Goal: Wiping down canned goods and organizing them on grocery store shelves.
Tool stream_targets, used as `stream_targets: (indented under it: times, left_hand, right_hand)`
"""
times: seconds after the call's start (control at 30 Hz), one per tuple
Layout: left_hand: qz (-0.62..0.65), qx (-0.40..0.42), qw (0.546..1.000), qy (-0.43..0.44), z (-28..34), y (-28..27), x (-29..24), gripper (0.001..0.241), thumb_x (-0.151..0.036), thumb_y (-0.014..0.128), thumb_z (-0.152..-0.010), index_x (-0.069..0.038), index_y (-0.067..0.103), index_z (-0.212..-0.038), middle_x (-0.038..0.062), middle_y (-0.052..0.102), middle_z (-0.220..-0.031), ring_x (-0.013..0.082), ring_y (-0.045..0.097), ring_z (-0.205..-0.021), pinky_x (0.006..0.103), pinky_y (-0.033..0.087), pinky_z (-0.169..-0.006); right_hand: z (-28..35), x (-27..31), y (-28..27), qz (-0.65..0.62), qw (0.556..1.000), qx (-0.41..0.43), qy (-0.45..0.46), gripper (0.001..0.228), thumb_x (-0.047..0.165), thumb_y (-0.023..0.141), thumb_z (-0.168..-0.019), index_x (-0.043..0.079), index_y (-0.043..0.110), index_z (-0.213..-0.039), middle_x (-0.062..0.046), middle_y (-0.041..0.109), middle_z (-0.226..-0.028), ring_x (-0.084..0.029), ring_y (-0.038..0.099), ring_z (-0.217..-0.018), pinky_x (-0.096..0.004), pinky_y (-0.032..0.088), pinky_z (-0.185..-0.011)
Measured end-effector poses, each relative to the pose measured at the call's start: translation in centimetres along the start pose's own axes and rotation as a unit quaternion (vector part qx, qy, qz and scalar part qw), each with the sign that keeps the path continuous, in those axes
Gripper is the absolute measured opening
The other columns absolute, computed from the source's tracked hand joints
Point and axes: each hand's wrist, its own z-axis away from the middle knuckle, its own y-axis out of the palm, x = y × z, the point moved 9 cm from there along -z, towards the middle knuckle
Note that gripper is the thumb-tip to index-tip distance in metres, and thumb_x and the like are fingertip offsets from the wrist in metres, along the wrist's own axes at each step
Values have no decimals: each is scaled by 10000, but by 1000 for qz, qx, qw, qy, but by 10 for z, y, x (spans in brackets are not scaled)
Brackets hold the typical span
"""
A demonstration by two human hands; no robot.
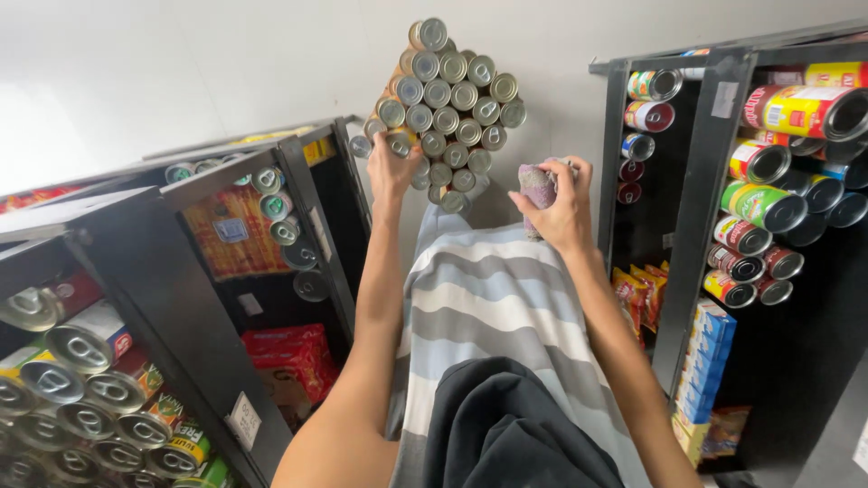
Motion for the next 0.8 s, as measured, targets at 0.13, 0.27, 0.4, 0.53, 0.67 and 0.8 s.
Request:
stream_targets:
  times: [0.13, 0.27, 0.4, 0.53, 0.67, 0.8]
  left_hand:
    - [6, 27, 997, 66, 14, -55, -59, 663, -367, 843, -766, -7, 555, -1241, 237, 729, -1017, 428, 693, -985, 501, 539, -863]
    - [84, 107, 962, 237, 34, -56, -155, 627, -359, 797, -846, -34, 570, -1332, 202, 711, -1148, 344, 689, -1080, 459, 561, -918]
    - [347, 290, 849, 274, 78, -14, -266, 610, -385, 695, -939, -47, 519, -1416, 135, 646, -1272, 228, 660, -1124, 389, 590, -889]
    - [468, 466, 716, 227, 162, 45, -394, 546, -381, 608, -1015, -93, 462, -1455, 105, 605, -1258, 198, 637, -1112, 365, 582, -893]
    - [468, 591, 623, 210, 251, 126, -465, 473, -382, 530, -1122, -62, 417, -1452, 125, 566, -1281, 210, 594, -1156, 364, 533, -933]
    - [396, 684, 509, 341, 359, 131, -504, 519, -353, 590, -1092, -62, 452, -1499, 74, 553, -1372, 173, 579, -1265, 349, 531, -1091]
  right_hand:
    - [-24, 11, -36, 16, 999, 9, -45, 557, 131, 828, -734, 52, 580, -1226, -263, 489, -1243, -452, 570, -1105, -486, 524, -937]
    - [-28, 32, -92, 46, 994, 35, -98, 498, 62, 787, -793, 99, 606, -1256, -215, 524, -1277, -413, 618, -1114, -473, 553, -953]
    - [2, 58, -168, 57, 990, -51, -121, 478, 77, 800, -860, 106, 606, -1296, -186, 546, -1322, -402, 595, -1196, -485, 519, -1012]
    - [47, 76, -240, 90, 970, -181, -135, 476, 98, 814, -915, 104, 595, -1338, -171, 541, -1357, -402, 569, -1264, -493, 485, -1073]
    - [109, 89, -307, 173, 925, -288, -176, 514, 116, 851, -879, 130, 615, -1335, -144, 527, -1390, -391, 548, -1299, -486, 486, -1109]
    - [179, 91, -343, 300, 869, -314, -235, 535, 202, 922, -738, 148, 671, -1207, -106, 553, -1331, -346, 556, -1234, -506, 496, -1009]
